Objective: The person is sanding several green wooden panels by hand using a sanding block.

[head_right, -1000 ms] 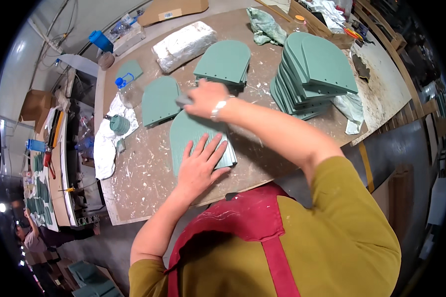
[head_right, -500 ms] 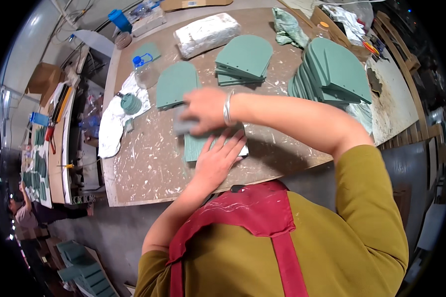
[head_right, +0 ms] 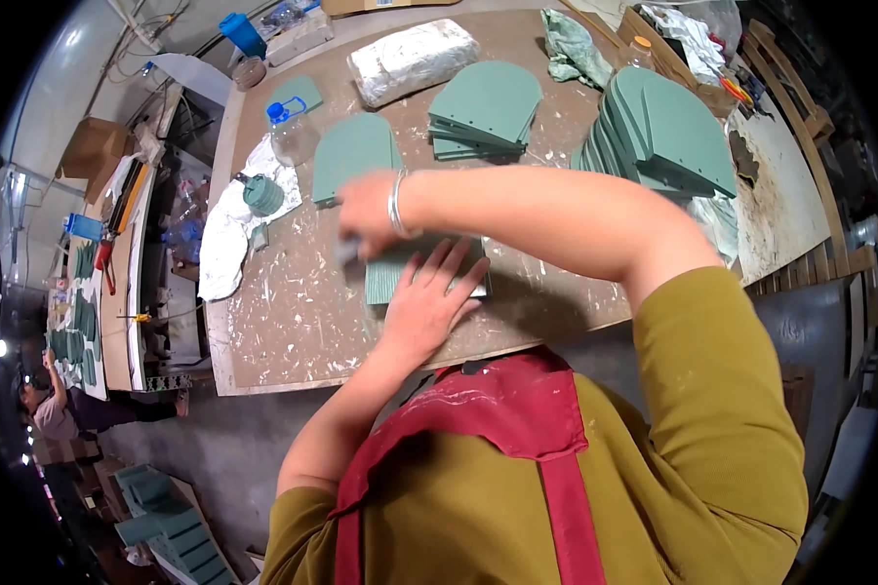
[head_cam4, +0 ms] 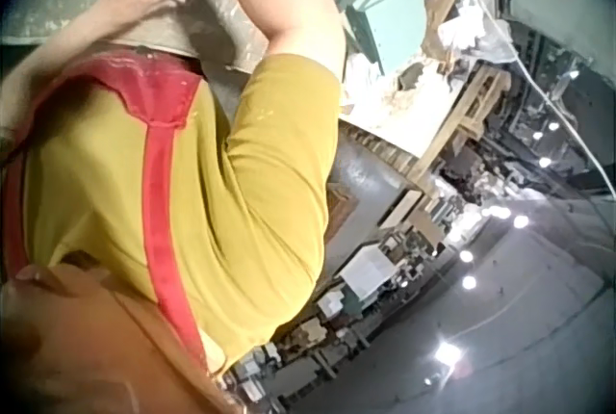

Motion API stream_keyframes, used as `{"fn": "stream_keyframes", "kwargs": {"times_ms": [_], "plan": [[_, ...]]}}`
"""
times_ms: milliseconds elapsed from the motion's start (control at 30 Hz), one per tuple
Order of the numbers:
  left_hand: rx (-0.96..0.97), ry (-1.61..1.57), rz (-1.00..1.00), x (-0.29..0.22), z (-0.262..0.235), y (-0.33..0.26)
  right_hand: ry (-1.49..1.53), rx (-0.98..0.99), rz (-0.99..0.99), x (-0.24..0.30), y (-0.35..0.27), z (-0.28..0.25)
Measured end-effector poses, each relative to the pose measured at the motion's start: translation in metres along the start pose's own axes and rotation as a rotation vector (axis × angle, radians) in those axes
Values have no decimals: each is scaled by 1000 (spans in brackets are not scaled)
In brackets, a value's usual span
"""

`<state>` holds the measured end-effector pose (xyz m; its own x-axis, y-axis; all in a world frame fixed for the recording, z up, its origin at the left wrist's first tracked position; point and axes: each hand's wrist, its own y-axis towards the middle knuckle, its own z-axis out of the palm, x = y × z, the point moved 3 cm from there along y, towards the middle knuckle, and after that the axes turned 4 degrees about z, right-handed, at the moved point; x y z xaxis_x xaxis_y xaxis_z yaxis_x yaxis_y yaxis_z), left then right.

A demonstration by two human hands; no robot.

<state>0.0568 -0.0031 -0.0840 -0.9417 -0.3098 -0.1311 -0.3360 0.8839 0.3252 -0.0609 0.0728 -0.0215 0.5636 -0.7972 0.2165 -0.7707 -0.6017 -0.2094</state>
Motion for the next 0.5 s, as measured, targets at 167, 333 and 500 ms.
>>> {"fn": "stream_keyframes", "kwargs": {"times_ms": [167, 333, 500], "plan": [[-1, -6, -102, 3, 6, -5, -38, -191, -168, 30, -24, -13], [-33, 86, -148, -6, 4, 4, -134, -344, 326, -53, -36, -10], [-142, 38, -99, -11, -5, -12, 622, -696, 434, -82, -118, 0]]}}
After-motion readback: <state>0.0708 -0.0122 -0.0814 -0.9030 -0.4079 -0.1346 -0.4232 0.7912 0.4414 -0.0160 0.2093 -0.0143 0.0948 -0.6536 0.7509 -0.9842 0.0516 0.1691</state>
